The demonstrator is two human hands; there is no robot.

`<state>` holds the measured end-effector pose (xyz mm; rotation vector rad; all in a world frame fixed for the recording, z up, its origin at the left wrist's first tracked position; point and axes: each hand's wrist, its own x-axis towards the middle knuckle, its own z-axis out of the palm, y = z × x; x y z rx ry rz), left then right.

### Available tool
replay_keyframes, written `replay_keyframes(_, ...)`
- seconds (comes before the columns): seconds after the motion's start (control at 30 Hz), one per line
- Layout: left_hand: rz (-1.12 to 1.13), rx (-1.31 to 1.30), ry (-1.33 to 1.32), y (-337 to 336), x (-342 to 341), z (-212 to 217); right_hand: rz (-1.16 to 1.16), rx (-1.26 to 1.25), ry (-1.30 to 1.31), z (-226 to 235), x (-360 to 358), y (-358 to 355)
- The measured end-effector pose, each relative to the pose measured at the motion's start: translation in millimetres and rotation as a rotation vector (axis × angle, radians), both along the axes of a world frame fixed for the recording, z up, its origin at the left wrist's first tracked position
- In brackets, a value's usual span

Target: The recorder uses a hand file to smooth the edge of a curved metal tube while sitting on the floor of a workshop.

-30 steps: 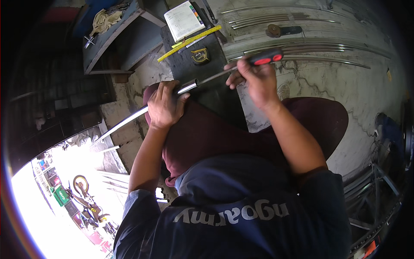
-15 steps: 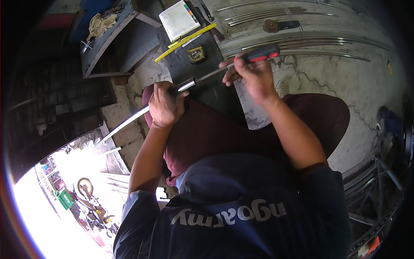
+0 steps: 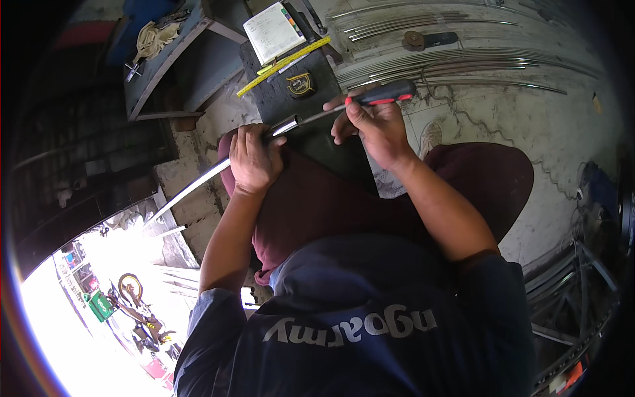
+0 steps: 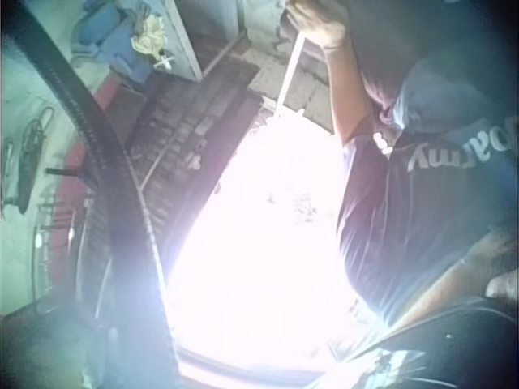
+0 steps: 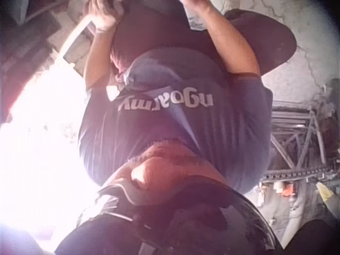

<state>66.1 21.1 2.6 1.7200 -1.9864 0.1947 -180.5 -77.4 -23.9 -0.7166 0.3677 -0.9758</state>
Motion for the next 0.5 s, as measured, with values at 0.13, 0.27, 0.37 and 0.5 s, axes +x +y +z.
replay_keyframes(0.13, -0.025, -0.04, -0.05, 4.0, -2.6, 13.4, -0.093, 0.154, 0.066, 7.5, -36.4, -39.7)
replay_keyframes(0.27, -0.096, 0.042, -0.03, 10.1, -0.8, 29.6, -0.184, 0.257, 0.061, 4.7, -50.7, -47.0)
replay_keyframes(0.37, -0.088, 0.091, 0.008, 16.2, 4.9, 23.6, -0.223, 0.131, 0.197, 10.3, -40.0, -40.0)
replay_keyframes(0.5, 0.033, 0.114, 0.033, 11.6, -10.0, 19.0, -0.097, 0.099, 0.063, 16.1, -0.4, -2.6)
